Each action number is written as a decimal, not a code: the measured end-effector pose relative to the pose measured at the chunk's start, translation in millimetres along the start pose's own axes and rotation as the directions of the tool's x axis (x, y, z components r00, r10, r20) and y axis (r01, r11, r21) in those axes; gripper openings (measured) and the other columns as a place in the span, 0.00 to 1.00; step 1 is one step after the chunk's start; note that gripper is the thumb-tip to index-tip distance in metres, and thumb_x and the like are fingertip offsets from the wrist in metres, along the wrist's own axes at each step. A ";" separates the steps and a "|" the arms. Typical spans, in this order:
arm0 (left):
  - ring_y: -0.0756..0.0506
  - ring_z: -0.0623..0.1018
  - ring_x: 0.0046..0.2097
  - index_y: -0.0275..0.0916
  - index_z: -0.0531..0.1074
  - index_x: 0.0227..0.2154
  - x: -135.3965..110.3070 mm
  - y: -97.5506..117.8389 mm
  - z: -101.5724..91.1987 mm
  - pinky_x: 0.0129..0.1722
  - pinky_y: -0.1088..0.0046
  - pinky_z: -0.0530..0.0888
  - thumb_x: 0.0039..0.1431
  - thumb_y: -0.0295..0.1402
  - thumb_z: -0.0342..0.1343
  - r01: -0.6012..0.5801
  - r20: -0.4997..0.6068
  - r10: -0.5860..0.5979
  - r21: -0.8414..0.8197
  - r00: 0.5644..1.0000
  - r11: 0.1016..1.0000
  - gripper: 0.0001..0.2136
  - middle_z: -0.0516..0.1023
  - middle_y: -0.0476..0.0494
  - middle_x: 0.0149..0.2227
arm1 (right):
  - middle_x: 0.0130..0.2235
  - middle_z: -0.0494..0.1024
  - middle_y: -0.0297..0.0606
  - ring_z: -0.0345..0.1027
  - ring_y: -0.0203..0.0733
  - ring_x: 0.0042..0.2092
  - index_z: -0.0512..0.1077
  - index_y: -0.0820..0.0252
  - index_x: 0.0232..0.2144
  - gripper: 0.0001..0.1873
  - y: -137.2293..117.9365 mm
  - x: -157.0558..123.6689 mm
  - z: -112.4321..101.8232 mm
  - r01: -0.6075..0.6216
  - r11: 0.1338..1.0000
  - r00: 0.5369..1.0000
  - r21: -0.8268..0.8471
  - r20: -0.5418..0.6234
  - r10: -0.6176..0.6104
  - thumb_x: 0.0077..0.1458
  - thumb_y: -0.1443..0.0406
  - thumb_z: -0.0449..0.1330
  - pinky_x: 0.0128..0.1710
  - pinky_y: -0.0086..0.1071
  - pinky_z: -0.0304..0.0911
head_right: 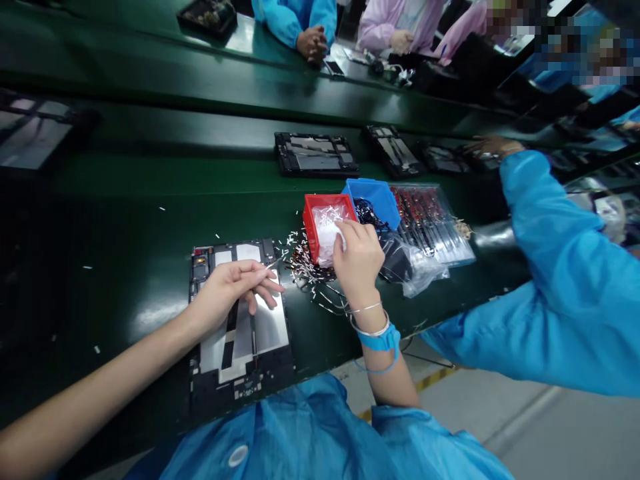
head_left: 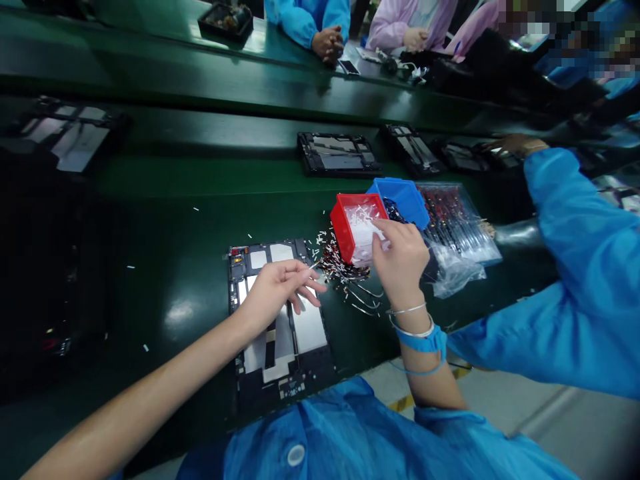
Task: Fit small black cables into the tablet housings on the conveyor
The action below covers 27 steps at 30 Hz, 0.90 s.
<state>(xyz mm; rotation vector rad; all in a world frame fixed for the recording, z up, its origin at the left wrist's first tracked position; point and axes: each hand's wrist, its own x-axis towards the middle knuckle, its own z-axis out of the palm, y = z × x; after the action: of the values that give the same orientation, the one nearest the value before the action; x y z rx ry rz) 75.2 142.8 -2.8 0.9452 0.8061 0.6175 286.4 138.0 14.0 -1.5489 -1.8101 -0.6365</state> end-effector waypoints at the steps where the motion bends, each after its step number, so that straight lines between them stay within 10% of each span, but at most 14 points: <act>1: 0.48 0.79 0.26 0.32 0.71 0.32 0.3 0.1 -0.4 0.17 0.80 0.69 0.56 0.38 0.55 -0.006 -0.014 0.006 0.003 1.000 1.000 0.12 0.80 0.36 0.32 | 0.34 0.81 0.41 0.72 0.42 0.35 0.75 0.61 0.35 0.08 -4.6 -0.6 -0.7 0.010 0.999 1.000 0.044 0.027 -0.012 0.56 0.71 0.56 0.34 0.36 0.67; 10: 0.47 0.78 0.29 0.32 0.76 0.36 -0.8 0.4 2.5 0.22 0.78 0.72 0.56 0.34 0.55 -0.093 -0.005 0.094 0.117 0.996 0.989 0.11 0.78 0.42 0.28 | 0.33 0.81 0.39 0.70 0.40 0.35 0.75 0.58 0.32 0.06 -66.7 -17.7 -11.8 0.114 0.915 0.963 0.386 0.182 -0.197 0.56 0.70 0.58 0.35 0.35 0.70; 16: 0.50 0.76 0.26 0.32 0.75 0.38 -1.3 -1.0 1.5 0.22 0.79 0.71 0.58 0.30 0.50 -0.105 -0.026 0.113 0.224 0.993 0.969 0.11 0.80 0.41 0.32 | 0.32 0.80 0.36 0.70 0.39 0.34 0.74 0.57 0.32 0.07 -46.9 -9.5 -8.4 0.112 0.928 0.974 0.356 0.146 -0.173 0.54 0.72 0.58 0.34 0.34 0.68; 21: 0.48 0.79 0.27 0.28 0.72 0.40 -0.4 4.9 -2.2 0.18 0.80 0.69 0.58 0.31 0.51 0.001 -0.036 0.000 0.029 0.999 1.000 0.12 0.80 0.33 0.36 | 0.28 0.77 0.38 0.67 0.44 0.32 0.75 0.57 0.29 0.10 3.9 1.8 -0.8 -0.011 1.000 1.000 0.001 0.019 0.011 0.54 0.73 0.55 0.30 0.37 0.63; 27: 0.47 0.80 0.27 0.28 0.71 0.39 0.2 5.8 -3.7 0.17 0.80 0.68 0.56 0.31 0.52 0.025 0.021 -0.024 -0.011 0.999 1.000 0.11 0.80 0.33 0.36 | 0.36 0.79 0.41 0.67 0.44 0.37 0.75 0.58 0.41 0.10 -14.2 -2.3 -0.8 0.212 0.961 0.956 0.176 0.164 -0.241 0.57 0.68 0.59 0.32 0.36 0.65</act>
<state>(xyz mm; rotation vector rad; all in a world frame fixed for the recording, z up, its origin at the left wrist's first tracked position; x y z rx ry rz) 71.6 147.3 1.0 0.9291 0.7936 0.5894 272.8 133.4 13.7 -1.3425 -2.1458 -0.4526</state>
